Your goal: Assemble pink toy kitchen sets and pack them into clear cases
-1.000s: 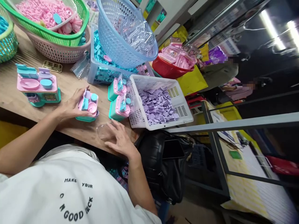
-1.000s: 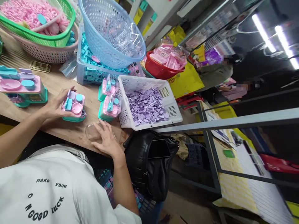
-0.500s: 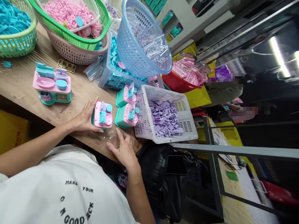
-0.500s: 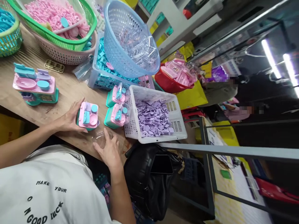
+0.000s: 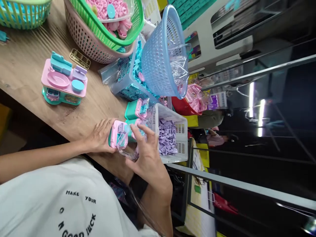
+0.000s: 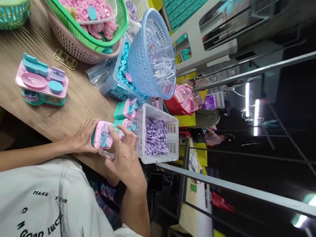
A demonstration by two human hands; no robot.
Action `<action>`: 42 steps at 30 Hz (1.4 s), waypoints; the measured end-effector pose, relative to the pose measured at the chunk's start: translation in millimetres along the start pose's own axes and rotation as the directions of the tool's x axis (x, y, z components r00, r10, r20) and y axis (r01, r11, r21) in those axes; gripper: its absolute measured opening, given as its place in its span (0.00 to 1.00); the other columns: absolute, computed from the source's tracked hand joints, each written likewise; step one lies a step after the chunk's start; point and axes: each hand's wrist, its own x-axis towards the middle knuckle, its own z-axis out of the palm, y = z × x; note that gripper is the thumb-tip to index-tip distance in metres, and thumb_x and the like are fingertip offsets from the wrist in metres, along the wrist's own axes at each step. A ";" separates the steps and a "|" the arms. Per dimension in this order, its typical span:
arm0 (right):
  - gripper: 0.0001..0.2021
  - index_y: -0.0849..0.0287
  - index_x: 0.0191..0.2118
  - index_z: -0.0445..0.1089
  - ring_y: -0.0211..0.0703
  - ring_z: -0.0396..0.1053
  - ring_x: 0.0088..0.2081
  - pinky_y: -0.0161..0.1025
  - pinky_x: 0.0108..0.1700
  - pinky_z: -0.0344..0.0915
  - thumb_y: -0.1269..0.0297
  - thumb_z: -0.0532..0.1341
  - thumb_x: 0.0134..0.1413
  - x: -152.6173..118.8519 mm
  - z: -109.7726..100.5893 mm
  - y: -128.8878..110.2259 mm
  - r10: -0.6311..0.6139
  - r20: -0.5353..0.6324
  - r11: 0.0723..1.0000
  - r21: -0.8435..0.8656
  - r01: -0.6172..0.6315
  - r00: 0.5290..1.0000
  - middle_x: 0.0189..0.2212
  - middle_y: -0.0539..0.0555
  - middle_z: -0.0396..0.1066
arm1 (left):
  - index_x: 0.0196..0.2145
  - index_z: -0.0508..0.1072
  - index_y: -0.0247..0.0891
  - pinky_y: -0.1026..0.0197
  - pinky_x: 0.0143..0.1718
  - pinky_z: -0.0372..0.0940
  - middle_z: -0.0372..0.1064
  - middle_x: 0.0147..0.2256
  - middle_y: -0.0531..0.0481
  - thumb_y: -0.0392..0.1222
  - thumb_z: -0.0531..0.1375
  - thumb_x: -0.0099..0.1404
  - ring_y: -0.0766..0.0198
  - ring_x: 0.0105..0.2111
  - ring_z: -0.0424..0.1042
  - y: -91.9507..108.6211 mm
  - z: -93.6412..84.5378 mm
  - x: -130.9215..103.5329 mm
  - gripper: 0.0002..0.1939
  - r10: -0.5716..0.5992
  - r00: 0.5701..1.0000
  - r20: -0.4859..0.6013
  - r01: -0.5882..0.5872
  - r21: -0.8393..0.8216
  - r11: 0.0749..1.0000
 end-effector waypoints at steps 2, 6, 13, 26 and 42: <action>0.52 0.38 0.73 0.47 0.64 0.52 0.68 0.65 0.68 0.59 0.77 0.64 0.44 14.0 2.4 1.3 -0.035 0.093 0.998 -0.050 0.039 0.995 0.67 0.57 0.49 | 0.64 0.53 0.35 0.40 0.57 0.62 0.63 0.58 0.33 0.55 0.71 0.48 0.39 0.57 0.65 -0.4 2.0 -1.6 0.52 -0.018 1.000 0.021 0.018 0.000 1.000; 0.51 0.41 0.73 0.46 0.63 0.50 0.69 0.63 0.68 0.60 0.75 0.65 0.44 25.1 8.7 5.7 -0.055 0.185 0.996 -0.054 0.066 0.981 0.67 0.58 0.47 | 0.68 0.50 0.34 0.40 0.59 0.60 0.62 0.61 0.31 0.54 0.71 0.48 0.37 0.59 0.63 -2.9 3.9 -4.4 0.56 -0.042 0.998 0.045 0.042 -0.005 0.999; 0.49 0.41 0.73 0.45 0.60 0.54 0.69 0.61 0.69 0.61 0.66 0.70 0.50 32.4 16.6 20.1 -0.122 0.177 0.992 0.040 0.117 0.977 0.64 0.59 0.48 | 0.73 0.43 0.31 0.39 0.60 0.56 0.60 0.62 0.30 0.61 0.67 0.53 0.37 0.59 0.62 -1.4 5.7 -6.1 0.61 -0.051 0.996 0.070 0.051 -0.002 0.999; 0.49 0.44 0.73 0.47 0.60 0.57 0.67 0.59 0.66 0.66 0.69 0.70 0.48 32.7 15.5 20.7 -0.110 0.220 0.993 0.066 0.097 0.969 0.63 0.61 0.50 | 0.69 0.51 0.34 0.42 0.60 0.58 0.62 0.61 0.34 0.56 0.70 0.51 0.40 0.58 0.63 -3.3 6.4 -4.4 0.56 -0.034 0.998 0.049 0.036 -0.032 0.999; 0.51 0.45 0.73 0.48 0.58 0.55 0.69 0.57 0.67 0.65 0.71 0.72 0.45 45.8 8.0 19.7 -0.121 0.357 0.990 0.109 0.087 0.926 0.63 0.61 0.48 | 0.67 0.53 0.32 0.42 0.58 0.59 0.63 0.60 0.33 0.56 0.68 0.51 0.39 0.58 0.63 0.9 3.1 -4.3 0.52 -0.054 0.997 0.061 0.058 -0.067 0.996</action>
